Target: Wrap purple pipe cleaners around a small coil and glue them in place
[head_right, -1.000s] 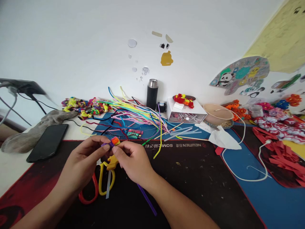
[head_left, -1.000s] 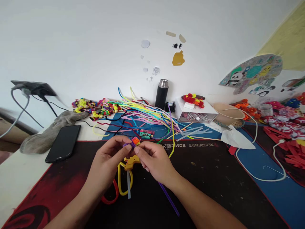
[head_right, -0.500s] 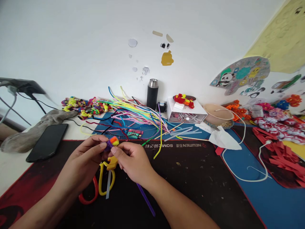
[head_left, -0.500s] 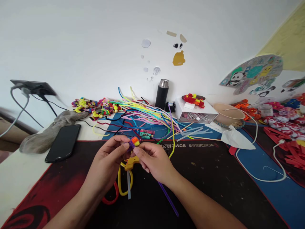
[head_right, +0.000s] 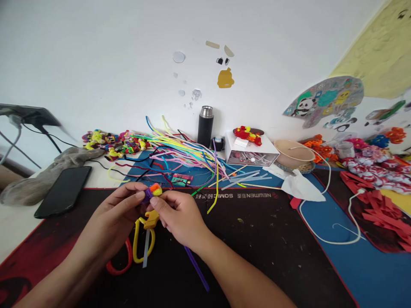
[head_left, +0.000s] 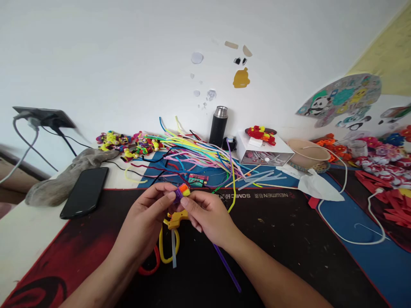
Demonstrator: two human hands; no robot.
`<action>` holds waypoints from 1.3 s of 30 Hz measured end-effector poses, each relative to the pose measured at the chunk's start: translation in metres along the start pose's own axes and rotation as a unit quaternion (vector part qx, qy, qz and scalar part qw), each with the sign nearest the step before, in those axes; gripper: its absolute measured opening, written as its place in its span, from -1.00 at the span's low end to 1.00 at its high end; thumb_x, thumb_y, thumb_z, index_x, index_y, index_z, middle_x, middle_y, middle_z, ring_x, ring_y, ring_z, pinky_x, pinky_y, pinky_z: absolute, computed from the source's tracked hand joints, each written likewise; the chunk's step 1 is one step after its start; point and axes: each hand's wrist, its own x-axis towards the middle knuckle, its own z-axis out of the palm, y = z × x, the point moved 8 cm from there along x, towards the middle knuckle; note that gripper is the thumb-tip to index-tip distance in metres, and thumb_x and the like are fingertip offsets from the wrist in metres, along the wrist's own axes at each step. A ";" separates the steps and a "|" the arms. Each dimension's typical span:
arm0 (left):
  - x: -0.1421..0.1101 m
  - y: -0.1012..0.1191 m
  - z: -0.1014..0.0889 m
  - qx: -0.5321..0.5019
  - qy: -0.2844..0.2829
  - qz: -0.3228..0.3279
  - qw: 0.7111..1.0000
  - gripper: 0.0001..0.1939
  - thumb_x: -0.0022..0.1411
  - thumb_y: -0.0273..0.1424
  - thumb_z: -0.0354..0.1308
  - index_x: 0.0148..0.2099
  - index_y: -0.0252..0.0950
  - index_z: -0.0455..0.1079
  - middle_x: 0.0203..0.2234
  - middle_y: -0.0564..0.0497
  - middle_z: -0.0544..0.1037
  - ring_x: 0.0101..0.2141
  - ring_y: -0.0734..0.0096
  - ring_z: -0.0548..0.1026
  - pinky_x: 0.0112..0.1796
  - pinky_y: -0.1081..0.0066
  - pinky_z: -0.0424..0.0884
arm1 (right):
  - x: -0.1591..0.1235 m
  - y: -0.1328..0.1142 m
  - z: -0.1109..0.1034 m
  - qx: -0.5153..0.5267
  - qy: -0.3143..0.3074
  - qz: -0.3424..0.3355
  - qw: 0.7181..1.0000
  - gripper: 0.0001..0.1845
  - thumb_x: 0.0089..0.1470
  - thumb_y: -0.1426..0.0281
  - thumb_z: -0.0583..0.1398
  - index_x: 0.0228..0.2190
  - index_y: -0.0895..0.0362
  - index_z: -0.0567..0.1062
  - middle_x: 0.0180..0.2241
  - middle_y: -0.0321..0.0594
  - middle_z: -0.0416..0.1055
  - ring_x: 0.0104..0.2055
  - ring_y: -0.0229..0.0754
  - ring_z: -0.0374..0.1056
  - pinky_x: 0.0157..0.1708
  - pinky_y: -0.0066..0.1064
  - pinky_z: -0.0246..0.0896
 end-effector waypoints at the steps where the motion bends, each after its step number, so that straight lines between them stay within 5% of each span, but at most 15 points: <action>1: 0.000 0.000 0.000 0.001 0.000 0.001 1.000 -0.61 -0.08 -0.19 0.69 -0.25 -0.23 0.69 -0.41 0.04 0.64 -0.42 0.42 0.55 -0.34 0.50 0.51 | 0.000 0.000 0.000 0.001 0.000 0.001 1.000 -0.47 0.24 -0.10 0.32 -0.38 0.13 0.57 -0.68 -0.49 0.23 -0.69 -0.38 0.06 -0.65 -0.47 -0.05; 16: -0.001 0.001 0.001 0.047 -0.021 0.026 0.998 -0.62 0.10 -0.12 0.60 -0.14 -0.18 0.63 -0.36 0.06 0.61 -0.38 0.43 0.47 -0.33 0.51 0.45 | 0.005 0.009 -0.005 0.019 0.009 0.040 0.999 -0.36 0.12 -0.24 0.36 -0.41 0.09 0.44 -0.65 -0.47 0.30 -0.68 -0.37 0.10 -0.64 -0.46 -0.05; 30: -0.004 -0.003 0.009 0.096 -0.088 0.033 0.991 -0.72 0.41 -0.10 0.35 -0.08 -0.20 0.51 -0.44 0.10 0.52 -0.43 0.42 0.47 -0.37 0.46 0.41 | 0.006 0.003 -0.007 0.082 0.028 0.010 0.996 -0.40 0.05 -0.13 0.46 -0.24 0.11 0.50 -0.61 -0.51 0.29 -0.65 -0.38 0.08 -0.68 -0.48 -0.05; 39: -0.005 0.015 0.010 0.247 -0.075 0.124 0.958 -0.68 0.39 -0.03 0.33 -0.07 -0.17 0.55 -0.34 0.01 0.63 -0.37 0.31 0.55 -0.34 0.39 0.45 | 0.006 0.001 -0.009 0.084 0.036 0.007 0.996 -0.45 0.05 -0.07 0.47 -0.27 0.11 0.49 -0.60 -0.50 0.31 -0.66 -0.40 0.07 -0.69 -0.49 -0.07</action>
